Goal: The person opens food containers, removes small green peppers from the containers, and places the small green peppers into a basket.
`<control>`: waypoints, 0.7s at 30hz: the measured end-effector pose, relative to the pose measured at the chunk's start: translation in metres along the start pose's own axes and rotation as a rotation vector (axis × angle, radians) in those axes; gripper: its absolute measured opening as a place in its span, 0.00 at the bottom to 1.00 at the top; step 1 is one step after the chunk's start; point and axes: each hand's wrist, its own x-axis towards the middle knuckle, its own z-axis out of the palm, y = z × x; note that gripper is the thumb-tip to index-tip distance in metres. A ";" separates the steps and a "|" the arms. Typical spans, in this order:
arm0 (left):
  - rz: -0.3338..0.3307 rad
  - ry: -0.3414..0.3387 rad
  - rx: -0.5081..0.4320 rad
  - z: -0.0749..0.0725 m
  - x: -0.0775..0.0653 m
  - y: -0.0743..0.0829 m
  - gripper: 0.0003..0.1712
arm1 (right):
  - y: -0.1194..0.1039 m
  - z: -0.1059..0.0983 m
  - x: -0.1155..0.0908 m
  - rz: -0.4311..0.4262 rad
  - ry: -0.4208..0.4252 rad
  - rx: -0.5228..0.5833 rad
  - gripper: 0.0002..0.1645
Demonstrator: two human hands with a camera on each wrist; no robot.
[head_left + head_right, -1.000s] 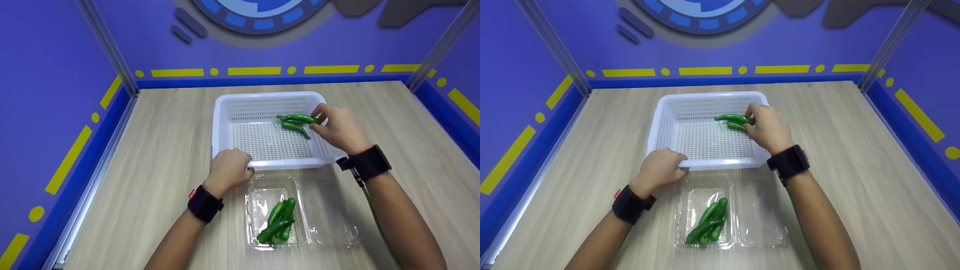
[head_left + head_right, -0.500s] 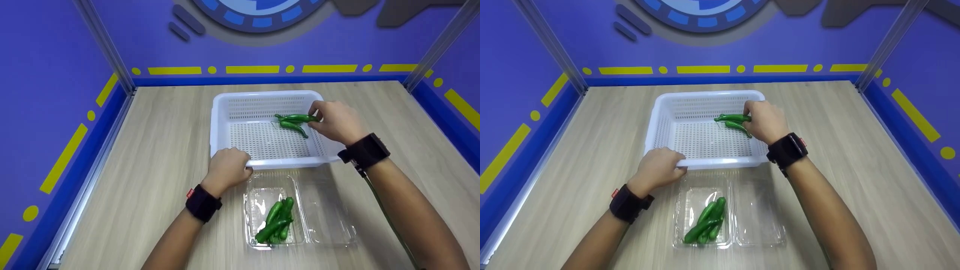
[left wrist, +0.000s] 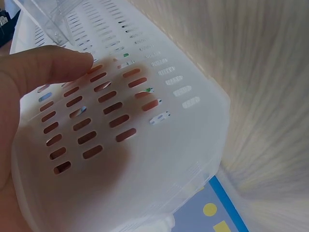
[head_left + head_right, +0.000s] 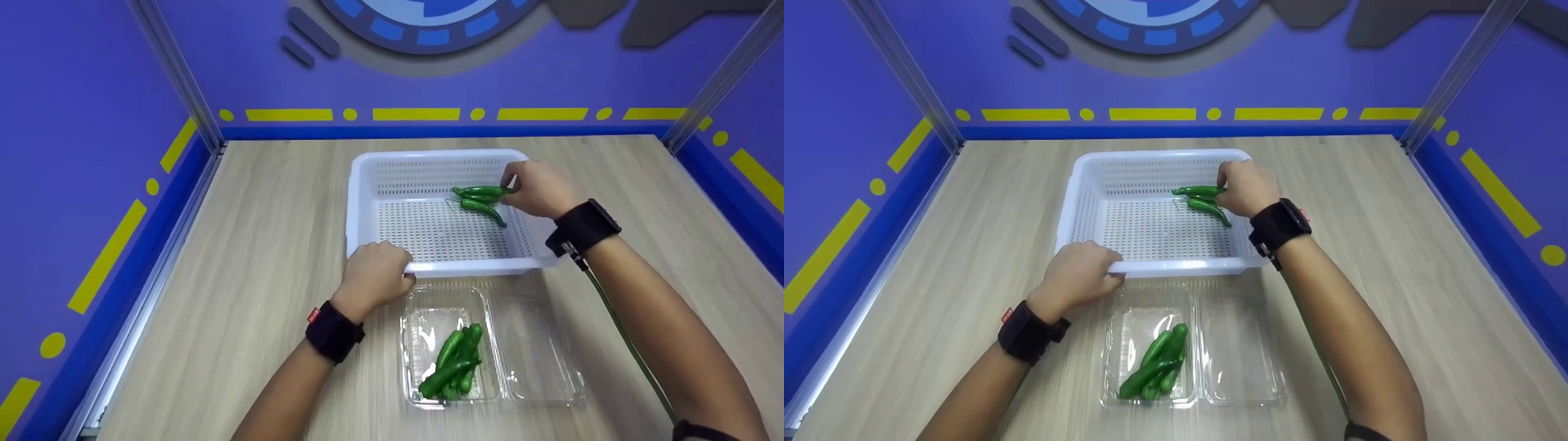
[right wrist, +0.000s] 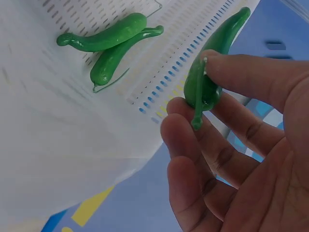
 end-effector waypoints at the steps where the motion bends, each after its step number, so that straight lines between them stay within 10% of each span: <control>1: -0.002 -0.002 0.000 0.000 0.000 0.000 0.16 | 0.001 0.000 0.000 0.000 -0.001 -0.001 0.16; 21: 0.000 0.015 0.008 0.000 0.000 0.001 0.17 | -0.002 0.020 0.018 -0.039 -0.037 -0.090 0.11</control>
